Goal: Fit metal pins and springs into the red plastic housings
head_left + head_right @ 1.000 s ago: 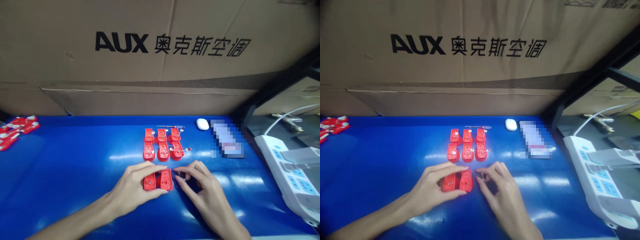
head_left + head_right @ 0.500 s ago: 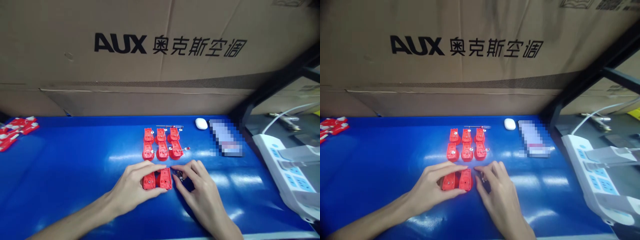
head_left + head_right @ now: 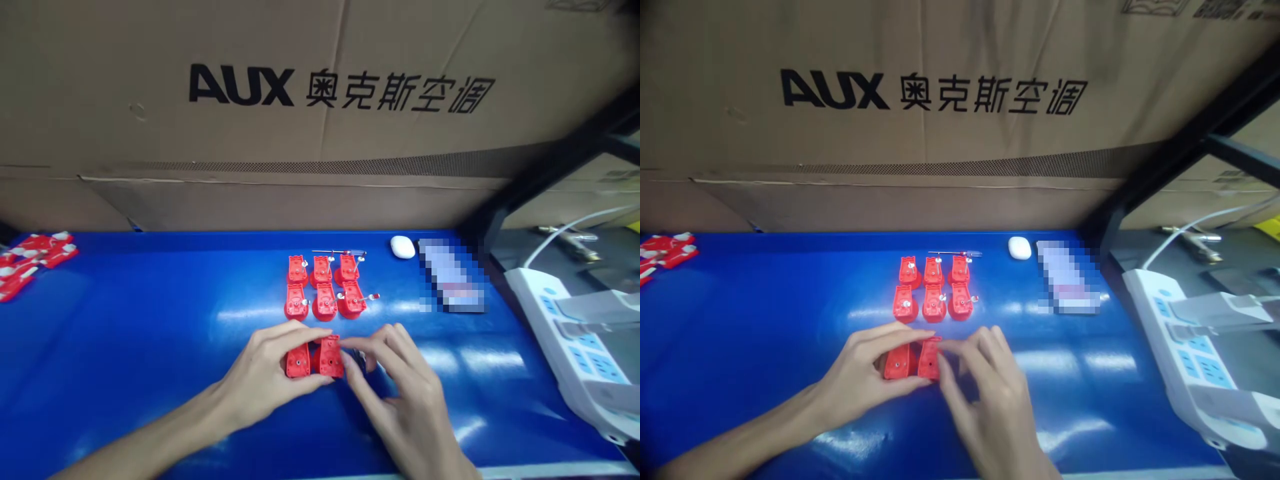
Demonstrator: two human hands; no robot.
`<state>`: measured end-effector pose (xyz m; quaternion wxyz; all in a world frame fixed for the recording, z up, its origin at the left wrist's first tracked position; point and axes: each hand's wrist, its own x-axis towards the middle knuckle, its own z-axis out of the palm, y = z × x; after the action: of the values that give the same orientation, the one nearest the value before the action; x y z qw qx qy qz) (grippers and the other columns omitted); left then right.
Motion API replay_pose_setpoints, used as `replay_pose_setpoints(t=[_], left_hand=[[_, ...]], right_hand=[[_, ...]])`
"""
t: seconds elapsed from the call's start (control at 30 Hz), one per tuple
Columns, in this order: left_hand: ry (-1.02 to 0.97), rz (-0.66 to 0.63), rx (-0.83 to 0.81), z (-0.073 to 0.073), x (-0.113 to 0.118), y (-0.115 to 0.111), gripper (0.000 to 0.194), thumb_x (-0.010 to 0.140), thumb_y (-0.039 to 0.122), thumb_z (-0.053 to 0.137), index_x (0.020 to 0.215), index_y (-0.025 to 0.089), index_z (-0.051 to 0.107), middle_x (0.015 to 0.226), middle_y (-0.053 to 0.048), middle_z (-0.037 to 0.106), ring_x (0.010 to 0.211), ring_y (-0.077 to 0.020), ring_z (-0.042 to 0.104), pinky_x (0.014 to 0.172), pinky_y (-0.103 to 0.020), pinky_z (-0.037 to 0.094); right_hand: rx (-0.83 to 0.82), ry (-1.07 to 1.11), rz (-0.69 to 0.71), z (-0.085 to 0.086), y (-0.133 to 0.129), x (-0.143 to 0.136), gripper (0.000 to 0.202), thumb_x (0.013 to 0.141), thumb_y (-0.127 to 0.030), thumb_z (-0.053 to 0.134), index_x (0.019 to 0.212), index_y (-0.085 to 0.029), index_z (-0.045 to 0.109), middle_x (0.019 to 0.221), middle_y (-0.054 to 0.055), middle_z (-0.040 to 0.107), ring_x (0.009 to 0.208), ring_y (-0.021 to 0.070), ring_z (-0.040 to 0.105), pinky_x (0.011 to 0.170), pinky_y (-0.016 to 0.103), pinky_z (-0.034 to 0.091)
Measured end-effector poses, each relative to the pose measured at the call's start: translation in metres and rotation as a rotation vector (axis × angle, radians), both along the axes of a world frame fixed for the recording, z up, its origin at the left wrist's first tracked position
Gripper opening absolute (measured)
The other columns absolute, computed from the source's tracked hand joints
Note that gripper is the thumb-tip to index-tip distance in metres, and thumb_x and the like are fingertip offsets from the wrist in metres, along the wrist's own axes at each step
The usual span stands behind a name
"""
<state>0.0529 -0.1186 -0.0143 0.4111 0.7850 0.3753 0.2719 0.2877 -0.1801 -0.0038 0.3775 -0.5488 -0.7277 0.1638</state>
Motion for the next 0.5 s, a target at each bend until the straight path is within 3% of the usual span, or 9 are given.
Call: replay_pose_setpoints(t=[0.1,0.23,0.37,0.5], left_hand=[[-0.030,-0.017,0.001,-0.001,0.000,0.001,0.053,0.095,0.031,0.088,0.145,0.028,0.073,0.123,-0.006,0.081,0.102,-0.0215,0.080,0.093,-0.034,0.064],[-0.082,-0.032,0.005,-0.003,0.001,0.000,0.052,0.096,0.030,0.087,0.146,0.028,0.073,0.120,-0.006,0.080,0.098,-0.0203,0.080,0.088,-0.031,0.064],[-0.064,-0.044,0.017,-0.004,-0.001,-0.002,0.054,0.099,0.019,0.080,0.151,0.031,0.069,0.124,-0.006,0.079,0.100,-0.0199,0.079,0.088,-0.030,0.064],[-0.058,-0.055,0.024,-0.005,-0.002,-0.001,0.054,0.099,0.015,0.077,0.151,0.030,0.068,0.129,-0.007,0.078,0.105,-0.0211,0.079,0.091,-0.032,0.064]], right_hand=[[0.044,0.018,0.032,0.008,-0.001,-0.022,0.014,0.104,-0.017,0.066,0.112,-0.025,0.074,0.086,0.002,0.062,0.080,0.0194,0.060,0.078,0.037,0.053],[-0.008,-0.031,0.048,0.006,0.004,-0.042,0.010,0.101,-0.018,0.069,0.104,-0.025,0.075,0.099,0.007,0.070,0.093,0.0242,0.063,0.075,0.035,0.054],[-0.044,-0.127,0.059,0.000,0.009,-0.045,0.007,0.099,-0.018,0.073,0.098,-0.025,0.075,0.095,0.006,0.069,0.090,0.0239,0.062,0.070,0.033,0.052],[0.046,-0.183,0.048,-0.003,0.006,-0.047,0.011,0.103,-0.017,0.067,0.096,-0.024,0.071,0.093,0.005,0.068,0.088,0.0236,0.061,0.068,0.034,0.048]])
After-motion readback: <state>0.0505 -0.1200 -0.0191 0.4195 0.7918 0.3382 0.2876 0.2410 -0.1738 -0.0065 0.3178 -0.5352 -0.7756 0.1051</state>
